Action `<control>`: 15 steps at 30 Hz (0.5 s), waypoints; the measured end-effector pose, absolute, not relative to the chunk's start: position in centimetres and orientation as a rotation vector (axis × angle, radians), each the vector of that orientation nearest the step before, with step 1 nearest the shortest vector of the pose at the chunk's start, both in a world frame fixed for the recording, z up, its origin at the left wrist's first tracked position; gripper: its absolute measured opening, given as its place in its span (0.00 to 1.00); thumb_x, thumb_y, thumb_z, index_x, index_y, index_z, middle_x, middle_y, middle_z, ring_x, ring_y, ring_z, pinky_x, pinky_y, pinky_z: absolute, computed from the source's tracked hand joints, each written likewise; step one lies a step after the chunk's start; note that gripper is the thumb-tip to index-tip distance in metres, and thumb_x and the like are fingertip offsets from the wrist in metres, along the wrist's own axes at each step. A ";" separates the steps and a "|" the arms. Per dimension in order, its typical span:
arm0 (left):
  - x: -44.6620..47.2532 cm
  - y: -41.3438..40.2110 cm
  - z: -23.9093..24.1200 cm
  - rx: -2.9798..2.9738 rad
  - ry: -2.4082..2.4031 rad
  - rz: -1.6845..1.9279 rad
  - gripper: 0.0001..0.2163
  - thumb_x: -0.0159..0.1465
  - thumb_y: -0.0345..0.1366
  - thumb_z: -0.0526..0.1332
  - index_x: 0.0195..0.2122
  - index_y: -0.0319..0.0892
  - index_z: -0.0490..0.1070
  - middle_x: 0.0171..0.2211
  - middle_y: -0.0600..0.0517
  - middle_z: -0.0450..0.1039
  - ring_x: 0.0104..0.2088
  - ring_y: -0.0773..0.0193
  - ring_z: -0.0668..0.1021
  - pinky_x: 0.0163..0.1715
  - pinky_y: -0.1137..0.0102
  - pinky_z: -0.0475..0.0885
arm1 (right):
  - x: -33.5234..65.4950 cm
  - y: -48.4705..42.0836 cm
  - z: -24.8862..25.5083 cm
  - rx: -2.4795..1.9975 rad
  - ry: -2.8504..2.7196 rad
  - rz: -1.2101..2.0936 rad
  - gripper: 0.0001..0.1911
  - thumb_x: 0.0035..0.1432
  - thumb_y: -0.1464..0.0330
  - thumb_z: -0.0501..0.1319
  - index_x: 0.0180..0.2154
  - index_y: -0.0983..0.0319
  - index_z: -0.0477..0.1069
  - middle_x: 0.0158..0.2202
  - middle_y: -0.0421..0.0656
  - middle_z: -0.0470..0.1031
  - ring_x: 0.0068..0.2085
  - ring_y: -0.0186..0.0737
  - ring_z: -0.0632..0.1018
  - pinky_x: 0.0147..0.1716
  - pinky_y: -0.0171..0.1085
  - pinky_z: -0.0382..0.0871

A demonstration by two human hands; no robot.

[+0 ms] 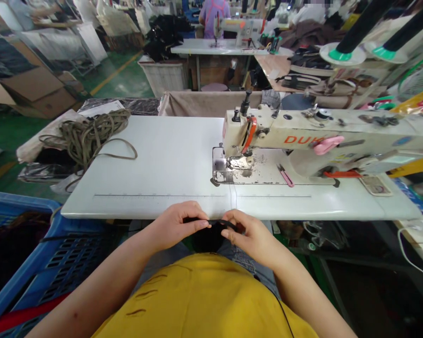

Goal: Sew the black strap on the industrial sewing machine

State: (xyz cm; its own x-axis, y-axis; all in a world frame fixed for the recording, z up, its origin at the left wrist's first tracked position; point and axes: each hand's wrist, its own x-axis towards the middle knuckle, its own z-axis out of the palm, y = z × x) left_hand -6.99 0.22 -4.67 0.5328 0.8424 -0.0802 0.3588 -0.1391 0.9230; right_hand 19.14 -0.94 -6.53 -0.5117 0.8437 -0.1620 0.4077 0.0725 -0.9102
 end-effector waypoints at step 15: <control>-6.2 -1.2 -6.2 2.710 1.443 0.797 0.13 0.73 0.28 0.53 0.45 0.41 0.79 0.32 0.48 0.75 0.33 0.61 0.75 0.32 0.68 0.69 | 21.4 -1.2 -6.8 -1.373 -1.597 1.529 0.19 0.61 0.54 0.65 0.26 0.61 0.77 0.26 0.41 0.75 0.31 0.39 0.73 0.35 0.38 0.66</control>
